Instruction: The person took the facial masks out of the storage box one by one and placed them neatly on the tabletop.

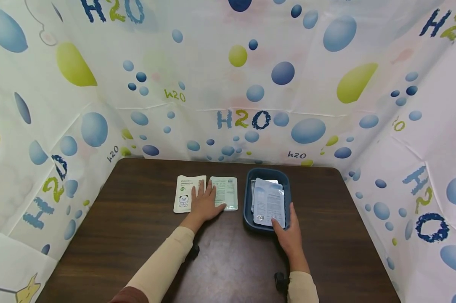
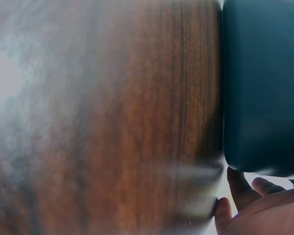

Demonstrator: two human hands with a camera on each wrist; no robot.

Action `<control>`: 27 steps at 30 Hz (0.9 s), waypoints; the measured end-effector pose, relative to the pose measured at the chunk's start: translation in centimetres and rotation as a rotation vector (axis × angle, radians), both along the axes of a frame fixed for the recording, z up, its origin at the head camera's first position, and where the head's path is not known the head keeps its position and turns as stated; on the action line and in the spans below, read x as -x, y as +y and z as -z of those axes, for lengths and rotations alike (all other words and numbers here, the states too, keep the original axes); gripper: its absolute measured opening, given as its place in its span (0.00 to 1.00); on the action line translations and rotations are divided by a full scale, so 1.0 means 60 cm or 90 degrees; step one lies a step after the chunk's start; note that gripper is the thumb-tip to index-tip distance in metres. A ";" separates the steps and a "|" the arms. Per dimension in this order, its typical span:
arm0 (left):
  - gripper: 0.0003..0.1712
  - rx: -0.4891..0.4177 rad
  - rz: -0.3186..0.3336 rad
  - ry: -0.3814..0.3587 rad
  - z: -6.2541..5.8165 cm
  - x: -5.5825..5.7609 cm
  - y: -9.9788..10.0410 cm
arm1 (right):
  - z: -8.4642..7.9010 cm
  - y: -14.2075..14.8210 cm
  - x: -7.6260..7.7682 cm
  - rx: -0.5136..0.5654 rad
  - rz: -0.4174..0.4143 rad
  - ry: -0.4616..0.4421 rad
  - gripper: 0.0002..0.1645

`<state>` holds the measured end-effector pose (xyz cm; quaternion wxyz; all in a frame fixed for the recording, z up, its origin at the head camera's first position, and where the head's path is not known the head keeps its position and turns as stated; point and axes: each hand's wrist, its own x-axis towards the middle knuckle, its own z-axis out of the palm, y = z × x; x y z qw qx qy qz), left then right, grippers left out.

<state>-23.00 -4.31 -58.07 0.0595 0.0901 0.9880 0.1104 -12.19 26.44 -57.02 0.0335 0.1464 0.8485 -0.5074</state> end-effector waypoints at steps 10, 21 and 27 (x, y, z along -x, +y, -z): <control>0.54 -0.009 -0.018 0.000 0.000 0.000 0.006 | 0.001 -0.004 -0.002 0.008 0.000 0.000 0.57; 0.50 -0.241 -0.026 0.050 -0.023 0.008 0.026 | -0.001 -0.001 -0.002 0.018 0.003 0.004 0.57; 0.47 -0.463 -0.027 0.018 -0.066 0.006 0.052 | -0.004 0.001 -0.003 0.018 -0.001 -0.002 0.57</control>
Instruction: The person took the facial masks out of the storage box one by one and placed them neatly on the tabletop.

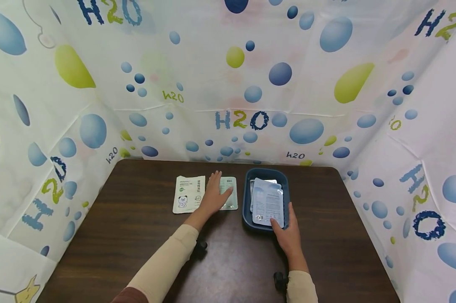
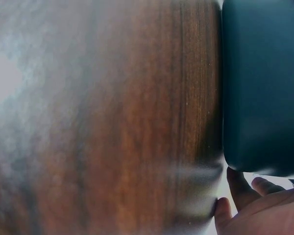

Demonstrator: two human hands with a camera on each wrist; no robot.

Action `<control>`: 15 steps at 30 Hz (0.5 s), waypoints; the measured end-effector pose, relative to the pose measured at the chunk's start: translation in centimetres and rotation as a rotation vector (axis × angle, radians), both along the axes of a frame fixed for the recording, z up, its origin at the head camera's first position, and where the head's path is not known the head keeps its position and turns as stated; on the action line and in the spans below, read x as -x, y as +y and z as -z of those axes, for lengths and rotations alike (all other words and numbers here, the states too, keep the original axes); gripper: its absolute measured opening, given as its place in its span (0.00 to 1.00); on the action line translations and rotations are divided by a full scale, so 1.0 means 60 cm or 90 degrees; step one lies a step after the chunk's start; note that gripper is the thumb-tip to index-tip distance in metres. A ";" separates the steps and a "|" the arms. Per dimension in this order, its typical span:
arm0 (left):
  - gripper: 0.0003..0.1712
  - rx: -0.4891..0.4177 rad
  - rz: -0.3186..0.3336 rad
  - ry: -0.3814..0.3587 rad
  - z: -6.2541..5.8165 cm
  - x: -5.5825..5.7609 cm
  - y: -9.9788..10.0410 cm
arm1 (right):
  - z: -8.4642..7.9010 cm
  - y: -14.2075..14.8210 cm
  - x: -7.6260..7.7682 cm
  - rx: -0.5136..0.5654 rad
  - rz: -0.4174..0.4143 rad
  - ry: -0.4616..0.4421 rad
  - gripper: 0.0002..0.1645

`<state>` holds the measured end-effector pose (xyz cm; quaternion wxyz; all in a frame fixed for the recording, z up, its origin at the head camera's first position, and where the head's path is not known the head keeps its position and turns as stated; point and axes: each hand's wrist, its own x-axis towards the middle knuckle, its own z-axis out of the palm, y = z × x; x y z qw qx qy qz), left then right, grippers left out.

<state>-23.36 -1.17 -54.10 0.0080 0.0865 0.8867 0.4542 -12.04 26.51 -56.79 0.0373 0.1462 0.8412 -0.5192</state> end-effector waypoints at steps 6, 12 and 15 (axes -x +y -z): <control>0.45 -0.133 0.018 -0.043 -0.033 -0.013 0.038 | 0.002 0.001 0.001 -0.009 0.005 -0.003 0.57; 0.42 -0.246 0.042 -0.065 -0.048 -0.026 0.084 | 0.004 0.000 0.003 -0.017 0.004 0.000 0.57; 0.42 -0.304 0.066 -0.084 -0.053 -0.032 0.108 | 0.003 0.000 0.003 -0.016 0.003 0.013 0.57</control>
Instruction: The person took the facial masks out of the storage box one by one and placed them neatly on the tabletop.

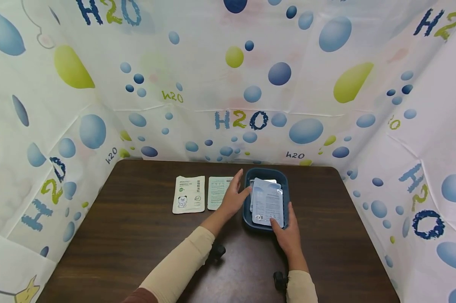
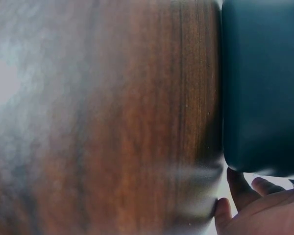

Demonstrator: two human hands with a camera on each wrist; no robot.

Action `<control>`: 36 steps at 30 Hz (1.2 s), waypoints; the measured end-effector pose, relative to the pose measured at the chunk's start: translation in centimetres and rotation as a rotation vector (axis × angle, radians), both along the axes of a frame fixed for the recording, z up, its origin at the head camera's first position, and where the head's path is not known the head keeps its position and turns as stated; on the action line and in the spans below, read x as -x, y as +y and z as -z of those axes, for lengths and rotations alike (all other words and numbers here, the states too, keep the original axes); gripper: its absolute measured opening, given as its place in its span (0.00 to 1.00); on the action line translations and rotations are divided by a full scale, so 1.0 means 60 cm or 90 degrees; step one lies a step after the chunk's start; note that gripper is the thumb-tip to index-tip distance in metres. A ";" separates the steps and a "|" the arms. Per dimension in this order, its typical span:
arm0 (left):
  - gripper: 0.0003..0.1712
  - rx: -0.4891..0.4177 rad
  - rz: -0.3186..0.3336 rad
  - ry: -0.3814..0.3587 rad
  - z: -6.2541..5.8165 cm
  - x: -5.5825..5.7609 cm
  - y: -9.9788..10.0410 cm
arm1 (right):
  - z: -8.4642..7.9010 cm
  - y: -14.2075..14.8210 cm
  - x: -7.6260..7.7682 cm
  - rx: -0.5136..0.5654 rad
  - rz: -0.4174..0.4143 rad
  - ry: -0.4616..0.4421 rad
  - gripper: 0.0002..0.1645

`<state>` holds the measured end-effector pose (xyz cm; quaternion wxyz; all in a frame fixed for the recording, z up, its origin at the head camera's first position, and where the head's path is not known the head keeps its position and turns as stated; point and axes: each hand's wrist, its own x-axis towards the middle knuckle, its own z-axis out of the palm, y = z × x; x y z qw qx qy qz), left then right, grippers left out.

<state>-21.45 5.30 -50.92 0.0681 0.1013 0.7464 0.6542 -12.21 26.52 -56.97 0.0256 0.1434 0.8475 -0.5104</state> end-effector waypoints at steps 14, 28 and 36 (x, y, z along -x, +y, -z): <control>0.43 -0.050 0.058 -0.104 0.017 -0.019 0.076 | -0.002 -0.003 -0.003 0.000 0.003 0.013 0.57; 0.40 -0.099 0.011 -0.163 0.028 -0.010 0.079 | 0.003 -0.005 0.003 0.005 0.007 0.018 0.56; 0.35 -0.092 0.078 -0.156 0.033 -0.015 0.074 | 0.004 -0.005 0.001 -0.004 0.008 0.023 0.56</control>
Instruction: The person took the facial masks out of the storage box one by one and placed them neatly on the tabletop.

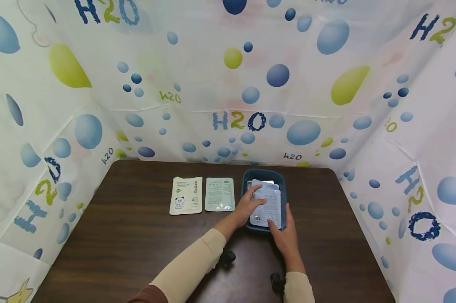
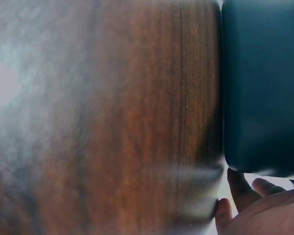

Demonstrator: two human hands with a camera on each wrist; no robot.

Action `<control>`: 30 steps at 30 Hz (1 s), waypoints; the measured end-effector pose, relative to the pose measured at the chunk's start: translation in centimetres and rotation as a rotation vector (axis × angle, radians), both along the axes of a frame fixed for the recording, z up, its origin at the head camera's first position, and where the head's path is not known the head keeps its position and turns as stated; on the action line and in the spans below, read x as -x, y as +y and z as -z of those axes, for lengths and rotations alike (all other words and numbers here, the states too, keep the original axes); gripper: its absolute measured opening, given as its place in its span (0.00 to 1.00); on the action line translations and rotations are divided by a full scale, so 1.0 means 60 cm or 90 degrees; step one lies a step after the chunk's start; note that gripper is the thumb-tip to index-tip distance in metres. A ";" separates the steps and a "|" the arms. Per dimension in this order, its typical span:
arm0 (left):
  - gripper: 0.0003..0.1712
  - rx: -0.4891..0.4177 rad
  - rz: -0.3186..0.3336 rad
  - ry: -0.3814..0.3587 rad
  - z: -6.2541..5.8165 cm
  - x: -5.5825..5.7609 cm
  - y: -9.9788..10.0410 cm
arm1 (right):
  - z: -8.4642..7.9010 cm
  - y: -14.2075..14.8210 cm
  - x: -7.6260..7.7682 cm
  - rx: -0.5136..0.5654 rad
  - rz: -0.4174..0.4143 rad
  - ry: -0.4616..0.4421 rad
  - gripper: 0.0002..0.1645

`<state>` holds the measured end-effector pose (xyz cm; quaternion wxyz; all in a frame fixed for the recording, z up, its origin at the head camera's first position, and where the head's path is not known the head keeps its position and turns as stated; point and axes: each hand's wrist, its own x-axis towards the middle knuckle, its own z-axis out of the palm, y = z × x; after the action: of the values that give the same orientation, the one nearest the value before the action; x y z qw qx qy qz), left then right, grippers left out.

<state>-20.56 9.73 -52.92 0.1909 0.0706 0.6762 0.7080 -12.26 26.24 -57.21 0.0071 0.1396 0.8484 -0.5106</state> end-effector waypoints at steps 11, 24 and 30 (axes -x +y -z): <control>0.32 0.067 0.097 0.064 -0.009 -0.013 -0.003 | 0.002 0.002 -0.003 0.000 -0.007 0.007 0.55; 0.30 -0.105 0.030 0.017 0.005 -0.006 -0.008 | -0.002 0.004 0.001 -0.003 -0.006 -0.001 0.55; 0.30 -0.160 0.002 0.018 0.008 -0.004 -0.012 | 0.001 0.004 0.001 0.009 -0.006 0.003 0.55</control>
<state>-20.30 9.03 -53.43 0.1721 0.1050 0.5848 0.7857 -12.33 26.46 -57.27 0.0086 0.1343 0.8456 -0.5165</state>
